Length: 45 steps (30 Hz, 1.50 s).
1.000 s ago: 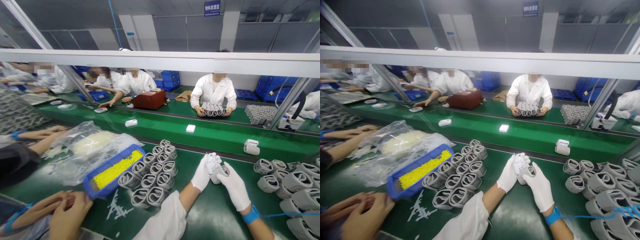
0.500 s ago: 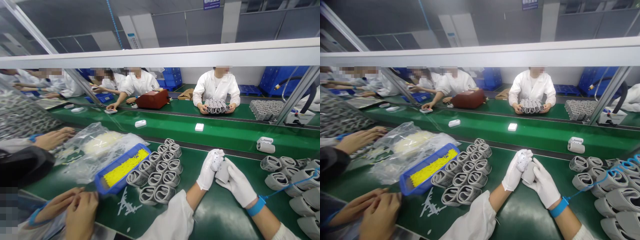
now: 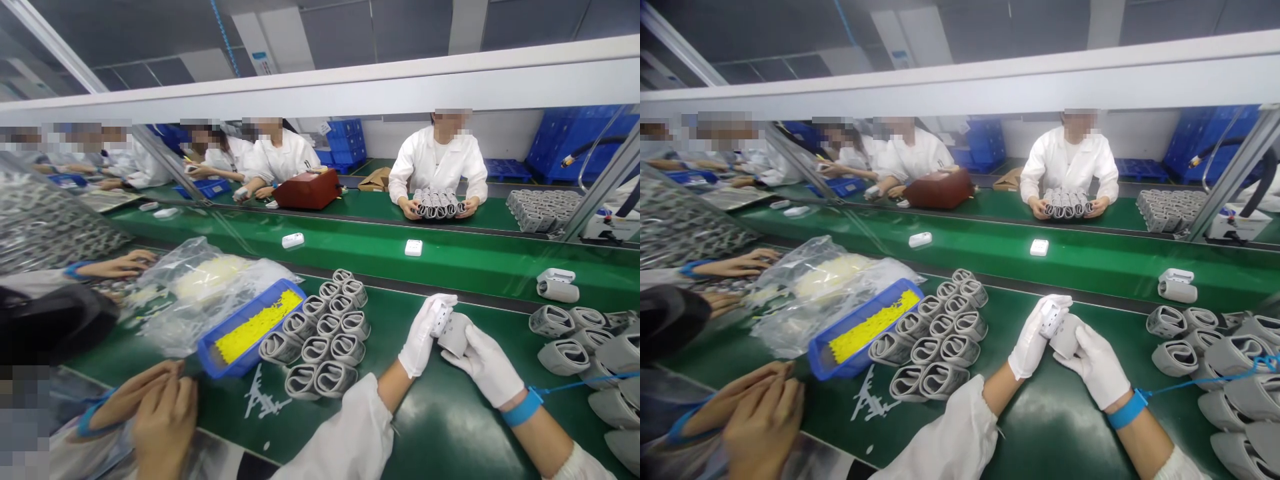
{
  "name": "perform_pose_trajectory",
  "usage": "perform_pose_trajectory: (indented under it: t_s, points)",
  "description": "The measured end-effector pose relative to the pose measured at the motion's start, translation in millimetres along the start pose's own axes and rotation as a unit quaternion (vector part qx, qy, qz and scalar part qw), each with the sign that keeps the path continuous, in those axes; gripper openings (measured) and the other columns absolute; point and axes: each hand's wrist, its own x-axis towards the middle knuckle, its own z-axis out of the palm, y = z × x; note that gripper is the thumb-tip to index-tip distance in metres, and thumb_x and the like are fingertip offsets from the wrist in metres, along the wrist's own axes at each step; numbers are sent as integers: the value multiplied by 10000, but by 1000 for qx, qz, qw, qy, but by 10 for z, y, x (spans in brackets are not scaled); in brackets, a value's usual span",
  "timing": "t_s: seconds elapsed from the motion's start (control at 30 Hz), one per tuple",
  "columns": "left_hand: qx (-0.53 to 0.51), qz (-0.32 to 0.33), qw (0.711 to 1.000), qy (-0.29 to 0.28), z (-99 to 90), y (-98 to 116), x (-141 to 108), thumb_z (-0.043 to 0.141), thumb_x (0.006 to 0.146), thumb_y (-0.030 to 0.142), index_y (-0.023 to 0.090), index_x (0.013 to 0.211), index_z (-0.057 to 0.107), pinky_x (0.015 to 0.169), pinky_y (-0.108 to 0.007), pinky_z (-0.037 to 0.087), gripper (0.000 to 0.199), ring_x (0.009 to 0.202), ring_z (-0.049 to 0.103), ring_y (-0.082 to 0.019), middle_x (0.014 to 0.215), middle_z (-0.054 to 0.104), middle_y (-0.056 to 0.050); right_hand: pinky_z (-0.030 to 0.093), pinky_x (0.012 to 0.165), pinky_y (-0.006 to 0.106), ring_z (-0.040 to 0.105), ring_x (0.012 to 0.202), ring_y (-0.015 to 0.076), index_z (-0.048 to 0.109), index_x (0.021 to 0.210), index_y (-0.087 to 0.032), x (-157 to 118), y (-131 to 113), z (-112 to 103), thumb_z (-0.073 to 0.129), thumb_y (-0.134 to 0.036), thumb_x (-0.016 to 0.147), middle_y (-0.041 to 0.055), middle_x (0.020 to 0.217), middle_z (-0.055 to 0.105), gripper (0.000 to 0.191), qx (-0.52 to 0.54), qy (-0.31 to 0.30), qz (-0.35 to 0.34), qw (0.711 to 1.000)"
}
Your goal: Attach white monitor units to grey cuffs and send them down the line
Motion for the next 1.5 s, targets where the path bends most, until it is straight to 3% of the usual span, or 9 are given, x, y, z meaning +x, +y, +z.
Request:
perform_pose_trajectory:
  t_s: [0.1, 0.2, 0.57, 0.73, 0.93, 1.07, 1.2, 1.3, 1.5]
  points:
    - [100, 89, 990, 44, -723, -414, -216, 374, 1125, 553, 579, 1071, 763, 822, -430, 735, 394, 1218, 759, -227, 859, 811, 139, 614, 1064, 593, 704, 1314, 364, 728, 1315, -266, 1, -1, -18, 939, -494, 790, 99, 1368, 770, 610, 4, 0, -8, 1000]
    - [130, 131, 978, 98, -957, -710, -275, 391, 1142, 388, 683, 1203, 675, 784, -369, 725, 414, 1123, 785, -168, 869, 794, 199, 602, 1082, 597, 697, 1327, 363, 729, 1311, -271, 0, -2, -36, 925, -502, 804, 97, 1362, 773, 591, 5, 1, -8, 1000]
    - [37, 79, 996, -18, -916, -683, -266, 301, 1139, 458, 760, 1254, 614, 891, -397, 684, 450, 1185, 757, -188, 971, 807, 203, 593, 1092, 582, 711, 1305, 343, 703, 1365, -260, -35, 32, -27, 874, -463, 873, 117, 1401, 750, 559, 1, -16, -10, 1000]
    - [146, 94, 984, -35, -724, -630, -236, 200, 1134, 562, 510, 1235, 751, 956, -564, 619, 563, 1265, 718, -313, 1052, 834, 33, 602, 1074, 589, 737, 1259, 340, 721, 1324, -280, -34, 33, -45, 913, -487, 827, 96, 1346, 780, 572, 26, 2, 5, 1000]
    - [146, 37, 983, -101, -165, 125, 7, 272, 1098, 627, 527, 1135, 778, 956, -608, 620, 517, 1382, 641, -334, 981, 825, 34, 604, 1074, 578, 711, 1299, 343, 725, 1326, -271, -56, 31, -16, 934, -485, 801, 100, 1384, 761, 604, 6, -7, -15, 1000]
    - [122, -9, 978, -169, 612, 507, 417, 434, 1010, 705, 526, 1159, 770, 972, -583, 629, 409, 1455, 573, -326, 1122, 810, 94, 611, 1062, 578, 719, 1286, 347, 715, 1341, -259, -64, 32, -14, 922, -498, 813, 114, 1359, 771, 615, 12, 0, -7, 1000]
    - [47, -28, 980, -191, 1953, 352, 947, 506, 1027, 630, 477, 1167, 769, 999, -534, 616, 335, 1533, 477, -324, 1235, 780, 93, 606, 1076, 579, 737, 1255, 335, 713, 1344, -272, -70, 22, -17, 916, -495, 822, 102, 1357, 774, 603, 16, -4, -1, 1000]
    - [27, -24, 980, -197, 2729, 136, 1234, 447, 1089, 542, 287, 1186, 775, 1048, -558, 546, 427, 1521, 478, -375, 1377, 732, -4, 599, 1091, 581, 732, 1264, 328, 732, 1305, -291, -76, 20, 3, 919, -494, 816, 75, 1352, 777, 561, 13, -3, -11, 1000]
    - [-10, 7, 986, -166, 3052, -113, 1361, 613, 1020, 573, 391, 1390, 672, 1220, -495, 487, 416, 1521, 474, -328, 1487, 656, 6, 603, 1092, 573, 683, 1340, 352, 736, 1312, -261, -93, 41, 52, 875, -478, 862, 100, 1371, 761, 519, -34, 17, -39, 999]
